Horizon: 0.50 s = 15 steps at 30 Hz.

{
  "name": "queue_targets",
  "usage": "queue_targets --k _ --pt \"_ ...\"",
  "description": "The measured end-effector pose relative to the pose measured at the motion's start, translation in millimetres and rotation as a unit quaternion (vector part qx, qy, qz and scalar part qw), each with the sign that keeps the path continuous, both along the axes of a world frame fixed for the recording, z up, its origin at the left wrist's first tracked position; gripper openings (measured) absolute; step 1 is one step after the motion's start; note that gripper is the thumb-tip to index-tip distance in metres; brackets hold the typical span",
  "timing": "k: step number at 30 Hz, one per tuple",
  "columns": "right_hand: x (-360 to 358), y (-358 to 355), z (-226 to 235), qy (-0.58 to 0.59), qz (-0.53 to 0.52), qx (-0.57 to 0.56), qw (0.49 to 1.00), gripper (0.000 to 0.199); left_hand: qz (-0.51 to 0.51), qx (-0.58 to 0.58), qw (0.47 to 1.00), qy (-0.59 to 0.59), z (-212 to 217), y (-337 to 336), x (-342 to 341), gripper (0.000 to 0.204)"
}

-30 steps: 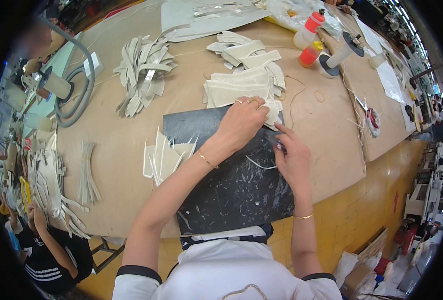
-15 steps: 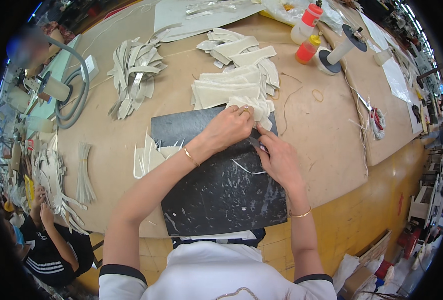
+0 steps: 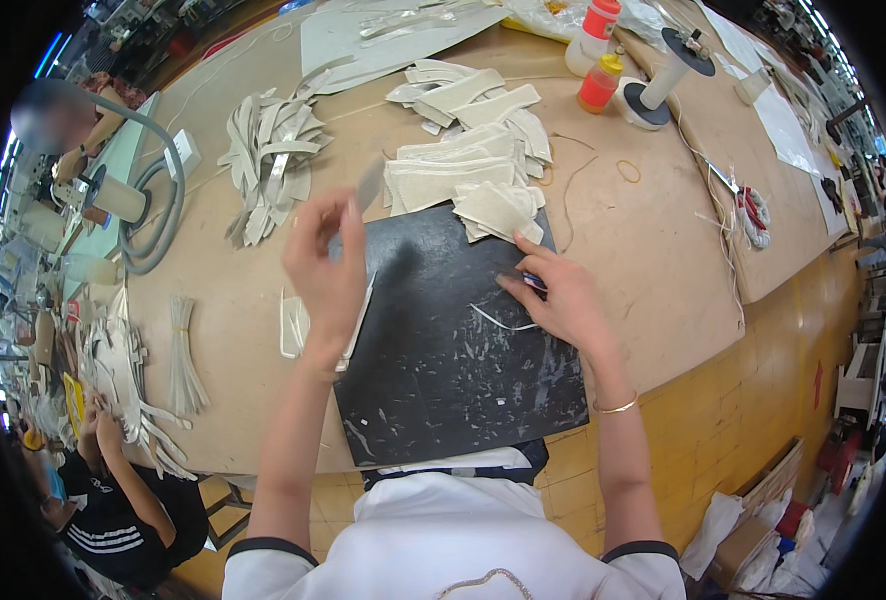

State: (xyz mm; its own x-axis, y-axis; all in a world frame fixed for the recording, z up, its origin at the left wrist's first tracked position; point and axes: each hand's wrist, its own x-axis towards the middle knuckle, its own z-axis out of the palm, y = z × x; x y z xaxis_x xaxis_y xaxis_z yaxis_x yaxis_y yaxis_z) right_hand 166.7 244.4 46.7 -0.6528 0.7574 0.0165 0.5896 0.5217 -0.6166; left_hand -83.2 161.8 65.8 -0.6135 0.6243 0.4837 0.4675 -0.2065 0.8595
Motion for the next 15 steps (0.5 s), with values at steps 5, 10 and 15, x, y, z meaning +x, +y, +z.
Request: queue_targets --k 5,10,15 --pt "8.3 -32.3 16.4 -0.013 -0.006 0.000 1.000 0.035 -0.087 -0.151 0.959 0.222 -25.9 -87.8 52.3 0.018" --pt "21.0 -56.9 11.1 -0.124 0.006 0.067 0.990 0.024 -0.177 -0.282 0.911 0.241 -52.0 -117.8 79.3 0.028" --pt "31.3 -74.2 18.4 -0.002 -0.043 -0.029 0.999 0.013 -0.227 -0.269 0.904 0.244 -46.3 -116.0 77.5 0.034"
